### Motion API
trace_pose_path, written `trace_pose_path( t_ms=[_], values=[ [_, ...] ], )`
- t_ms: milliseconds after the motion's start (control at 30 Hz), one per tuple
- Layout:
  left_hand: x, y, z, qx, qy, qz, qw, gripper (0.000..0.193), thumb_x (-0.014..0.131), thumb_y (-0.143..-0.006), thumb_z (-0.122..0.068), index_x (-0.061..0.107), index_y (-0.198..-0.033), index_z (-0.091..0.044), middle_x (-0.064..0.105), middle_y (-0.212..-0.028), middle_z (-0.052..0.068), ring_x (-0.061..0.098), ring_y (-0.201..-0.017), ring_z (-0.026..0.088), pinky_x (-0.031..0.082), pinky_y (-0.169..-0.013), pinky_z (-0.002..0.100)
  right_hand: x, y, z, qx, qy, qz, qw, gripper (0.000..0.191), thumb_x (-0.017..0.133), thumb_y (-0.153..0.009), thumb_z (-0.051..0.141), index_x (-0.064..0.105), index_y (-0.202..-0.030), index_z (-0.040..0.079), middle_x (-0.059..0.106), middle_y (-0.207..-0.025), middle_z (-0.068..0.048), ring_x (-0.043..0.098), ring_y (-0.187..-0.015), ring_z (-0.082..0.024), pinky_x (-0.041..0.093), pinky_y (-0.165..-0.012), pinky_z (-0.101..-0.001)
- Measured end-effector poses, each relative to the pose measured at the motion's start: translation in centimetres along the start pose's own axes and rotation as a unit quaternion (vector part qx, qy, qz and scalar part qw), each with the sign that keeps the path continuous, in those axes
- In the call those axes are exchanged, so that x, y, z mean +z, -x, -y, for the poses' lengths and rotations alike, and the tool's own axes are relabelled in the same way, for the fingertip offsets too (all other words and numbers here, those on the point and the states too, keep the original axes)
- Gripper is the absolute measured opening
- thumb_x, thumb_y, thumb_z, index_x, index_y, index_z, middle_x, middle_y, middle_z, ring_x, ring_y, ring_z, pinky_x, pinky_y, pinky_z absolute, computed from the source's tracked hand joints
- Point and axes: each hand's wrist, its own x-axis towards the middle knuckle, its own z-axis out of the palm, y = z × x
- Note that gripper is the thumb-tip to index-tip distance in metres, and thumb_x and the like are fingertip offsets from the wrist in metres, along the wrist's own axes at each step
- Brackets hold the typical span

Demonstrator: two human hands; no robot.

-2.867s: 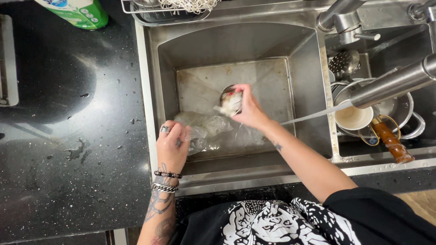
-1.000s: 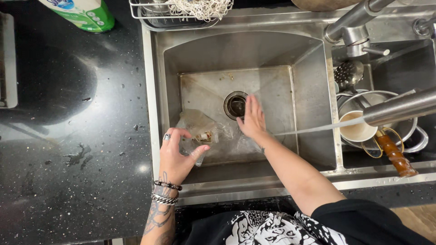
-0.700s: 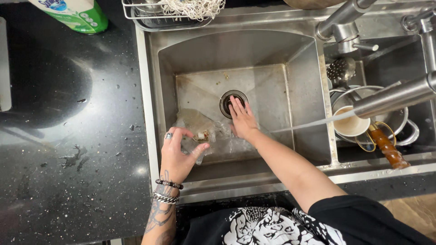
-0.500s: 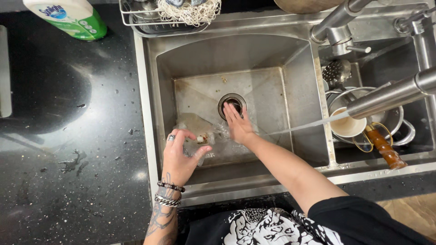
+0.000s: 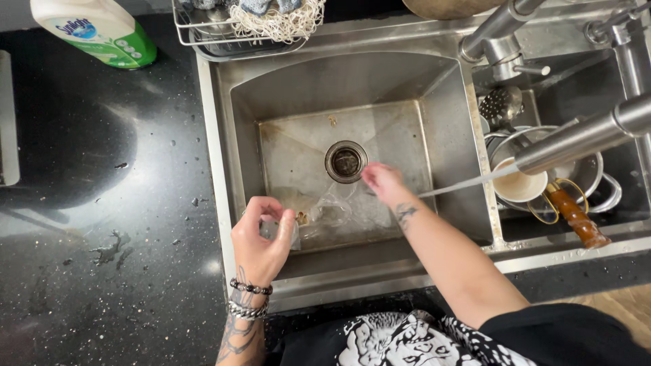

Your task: The person rinses a knife under running water at the kitchen sink, then gathers food scraps and a plastic bag from the sink basin and clears the drain. They rinse a cup, wash a pair of scissors, and finally rinse and scrub a stainless steel pot under the faucet.

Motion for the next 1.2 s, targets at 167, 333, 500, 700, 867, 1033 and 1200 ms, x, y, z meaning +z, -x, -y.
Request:
trace_pose_path(
  t_ms=[167, 333, 500, 700, 867, 1033, 1200],
  values=[
    [-0.1, 0.3, -1.3, 0.0, 0.063, 0.002, 0.998, 0.012, 0.072, -0.093, -0.012, 0.063, -0.097, -0.004, 0.068, -0.082, 0.001, 0.063, -0.078, 0.01, 0.052, -0.073, 0.025, -5.6, 1.6, 4.0, 0.097, -0.21, -0.065, 0.971, 0.011, 0.062, -0.099, 0.009, 0.067, -0.108, 0.006, 0.071, -0.091, -0.008, 0.059, -0.06, -0.01, 0.054, -0.055, -0.0197],
    [0.5, 0.9, -2.6, -0.029, 0.052, -0.02, 0.998, 0.013, 0.073, -0.092, -0.013, 0.064, -0.096, -0.005, 0.066, -0.079, 0.0, 0.058, -0.07, 0.006, 0.046, -0.062, 0.023, -8.6, 5.7, 5.9, 0.063, -0.031, 0.038, 0.997, 0.015, 0.07, -0.099, 0.026, 0.065, -0.093, 0.013, 0.052, -0.067, 0.007, 0.033, -0.045, -0.003, 0.022, -0.035, -0.019],
    [1.8, -0.5, -3.9, -0.041, 0.034, -0.053, 0.997, 0.015, 0.074, -0.094, -0.015, 0.064, -0.096, -0.004, 0.065, -0.076, 0.001, 0.052, -0.063, 0.004, 0.04, -0.053, 0.022, -8.9, 8.9, 6.7, -0.014, 0.07, 0.118, 0.99, 0.039, 0.064, -0.105, 0.041, 0.052, -0.078, 0.015, 0.036, -0.054, 0.008, 0.033, -0.043, -0.008, 0.029, -0.04, -0.0241],
    [3.2, -5.7, -5.4, 0.06, -0.01, -0.095, 0.994, 0.014, 0.072, -0.101, -0.013, 0.062, -0.098, -0.004, 0.067, -0.08, 0.002, 0.063, -0.071, 0.005, 0.051, -0.061, 0.023, -8.9, 11.3, 8.2, -0.057, 0.119, 0.158, 0.979, 0.025, 0.056, -0.102, 0.031, 0.062, -0.089, 0.011, 0.062, -0.076, -0.002, 0.061, -0.071, -0.015, 0.051, -0.068, -0.0303],
    [4.1, -9.8, -3.0, 0.101, -0.04, -0.15, 0.983, 0.016, 0.072, -0.102, -0.01, 0.058, -0.102, -0.002, 0.068, -0.083, 0.008, 0.066, -0.072, 0.017, 0.053, -0.065, 0.03, -8.5, 13.1, 10.7, -0.073, 0.261, 0.153, 0.95, 0.038, 0.053, -0.103, 0.033, 0.07, -0.088, 0.003, 0.072, -0.094, -0.006, 0.069, -0.086, -0.018, 0.056, -0.08, -0.0322],
    [6.1, -11.1, 2.8, 0.112, -0.22, -0.051, 0.968, 0.019, 0.071, -0.093, -0.002, 0.056, -0.104, -0.003, 0.067, -0.088, 0.016, 0.066, -0.084, 0.038, 0.052, -0.073, 0.046, -8.5, 13.2, 12.3, -0.09, 0.36, 0.201, 0.907, 0.056, 0.045, -0.103, 0.04, 0.07, -0.072, 0.0, 0.077, -0.103, -0.007, 0.074, -0.097, -0.016, 0.059, -0.089, -0.0286],
    [8.3, -8.0, 4.7, 0.093, -0.289, -0.01, 0.953, 0.039, 0.069, -0.082, 0.005, 0.053, -0.116, -0.003, 0.06, -0.115, 0.026, 0.056, -0.112, 0.047, 0.046, -0.096, 0.053, -9.4, 12.4, 12.0, -0.071, 0.298, 0.238, 0.921, 0.034, 0.054, -0.107, 0.026, 0.066, -0.089, 0.0, 0.071, -0.099, -0.012, 0.069, -0.093, -0.019, 0.056, -0.083, -0.0314]
  ],
)
